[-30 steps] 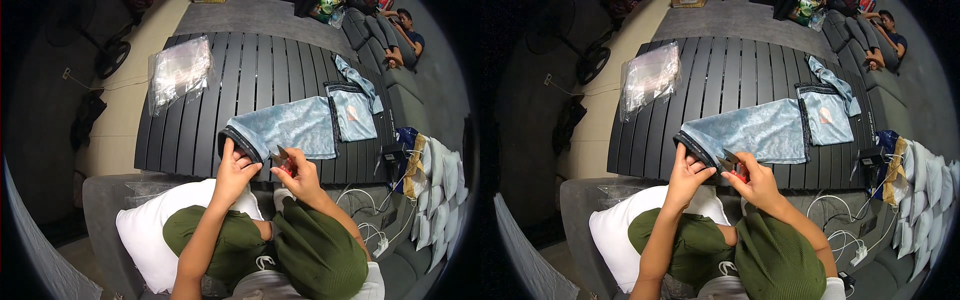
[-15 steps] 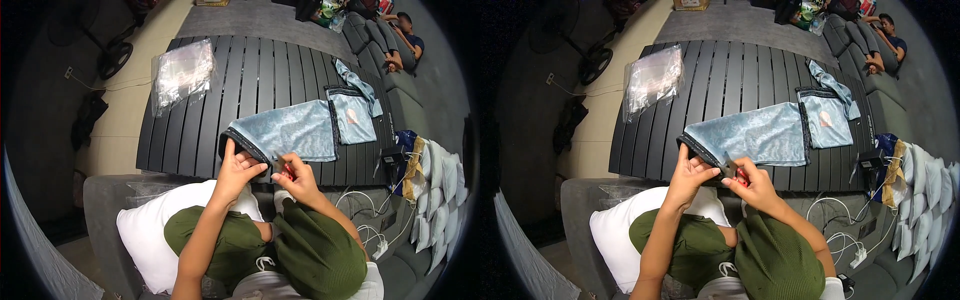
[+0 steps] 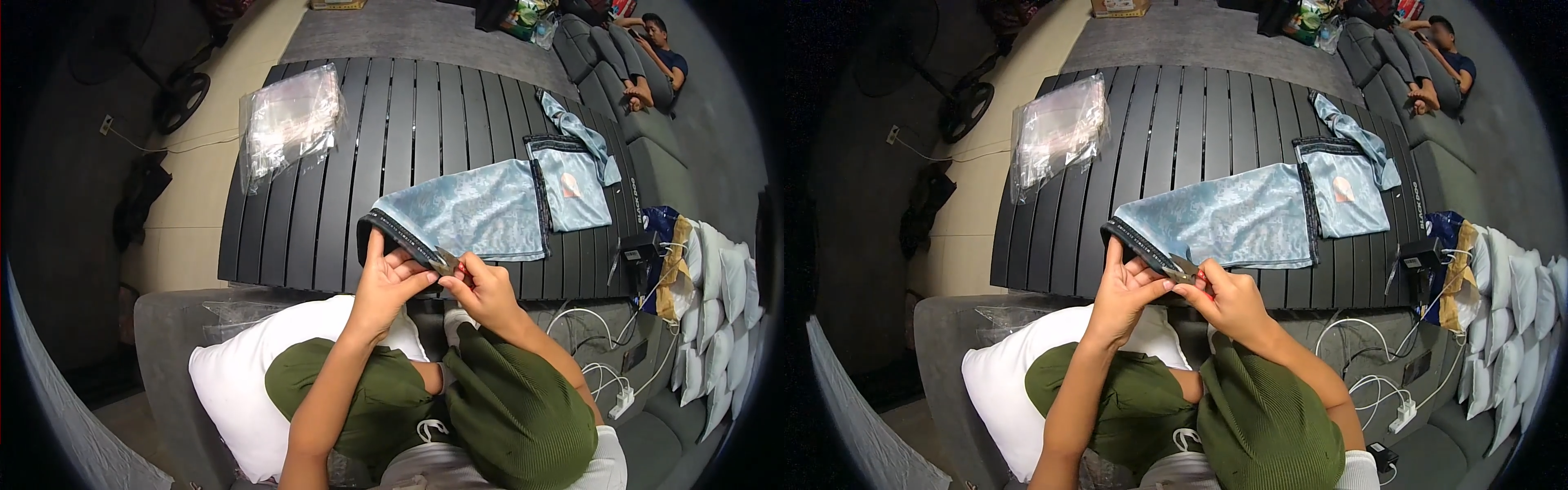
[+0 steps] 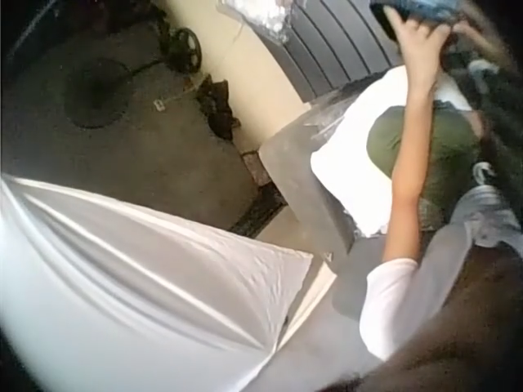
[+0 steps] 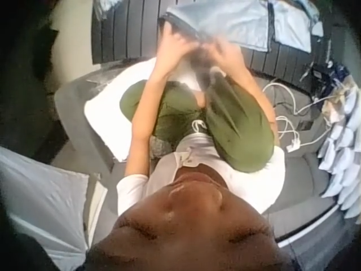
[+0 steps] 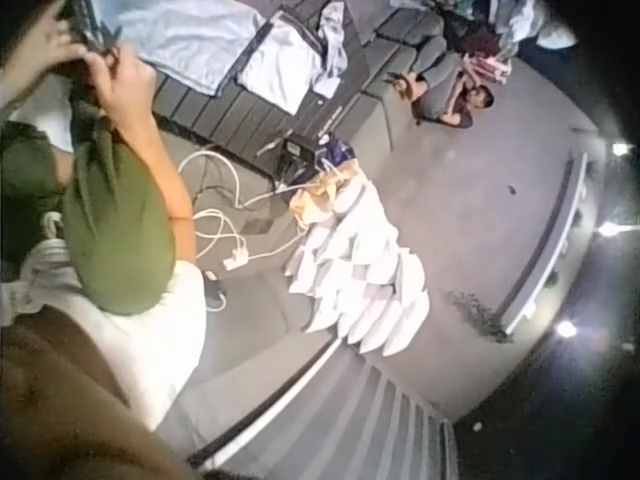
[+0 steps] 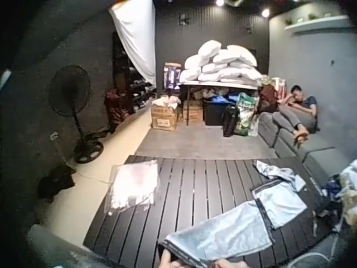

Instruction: Folding and placing textile items like arm sleeves into plastic bags, including some trimming with scissors.

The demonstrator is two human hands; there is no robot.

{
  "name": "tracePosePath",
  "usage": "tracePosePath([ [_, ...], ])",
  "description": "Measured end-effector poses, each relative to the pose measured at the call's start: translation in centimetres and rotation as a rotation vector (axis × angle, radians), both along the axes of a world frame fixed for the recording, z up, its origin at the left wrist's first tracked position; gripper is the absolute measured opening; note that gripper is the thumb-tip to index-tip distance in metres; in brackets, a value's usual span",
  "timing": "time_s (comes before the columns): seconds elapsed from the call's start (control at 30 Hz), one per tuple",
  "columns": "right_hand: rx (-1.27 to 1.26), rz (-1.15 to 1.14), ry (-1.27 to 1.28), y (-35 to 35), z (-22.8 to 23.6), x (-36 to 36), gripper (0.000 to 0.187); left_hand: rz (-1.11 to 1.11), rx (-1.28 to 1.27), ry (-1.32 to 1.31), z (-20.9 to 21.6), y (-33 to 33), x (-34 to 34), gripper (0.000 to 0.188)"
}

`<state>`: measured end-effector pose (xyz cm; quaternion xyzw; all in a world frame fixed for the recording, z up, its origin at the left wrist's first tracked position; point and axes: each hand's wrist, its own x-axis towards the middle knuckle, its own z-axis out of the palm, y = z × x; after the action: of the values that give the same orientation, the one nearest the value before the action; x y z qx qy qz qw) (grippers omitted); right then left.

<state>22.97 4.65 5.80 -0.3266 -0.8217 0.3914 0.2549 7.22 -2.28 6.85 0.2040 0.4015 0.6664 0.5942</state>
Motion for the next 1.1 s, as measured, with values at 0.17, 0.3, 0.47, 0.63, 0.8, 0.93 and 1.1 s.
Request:
tracePosePath([
  [0.17,0.057,0.007,-0.005,-0.03,0.13,0.04,0.032,0.021,0.006,-0.005,-0.36,0.03,0.25,0.082],
  [0.3,0.042,-0.001,-0.007,-0.07,0.25,0.09,0.029,0.059,0.003,0.002,-0.14,0.05,0.4,0.081],
  [0.47,0.085,-0.005,-0.007,0.0,0.23,0.08,0.03,0.055,0.005,0.003,-0.23,0.1,0.57,0.079],
  [0.63,0.139,0.001,-0.042,-0.01,0.2,0.05,0.029,0.064,0.015,0.008,-0.36,0.04,0.59,0.079],
  [0.8,0.201,-0.005,-0.057,0.2,-0.13,0.11,0.03,0.076,0.021,0.03,-0.49,0.19,0.9,0.079],
  [0.93,-0.05,-0.068,0.072,0.05,0.39,0.08,0.03,0.091,0.025,0.004,-0.27,0.13,0.88,0.081],
  [1.1,-0.142,-0.102,0.138,0.24,0.38,0.74,0.031,0.071,-0.072,-0.238,-0.63,0.19,0.16,0.069],
])
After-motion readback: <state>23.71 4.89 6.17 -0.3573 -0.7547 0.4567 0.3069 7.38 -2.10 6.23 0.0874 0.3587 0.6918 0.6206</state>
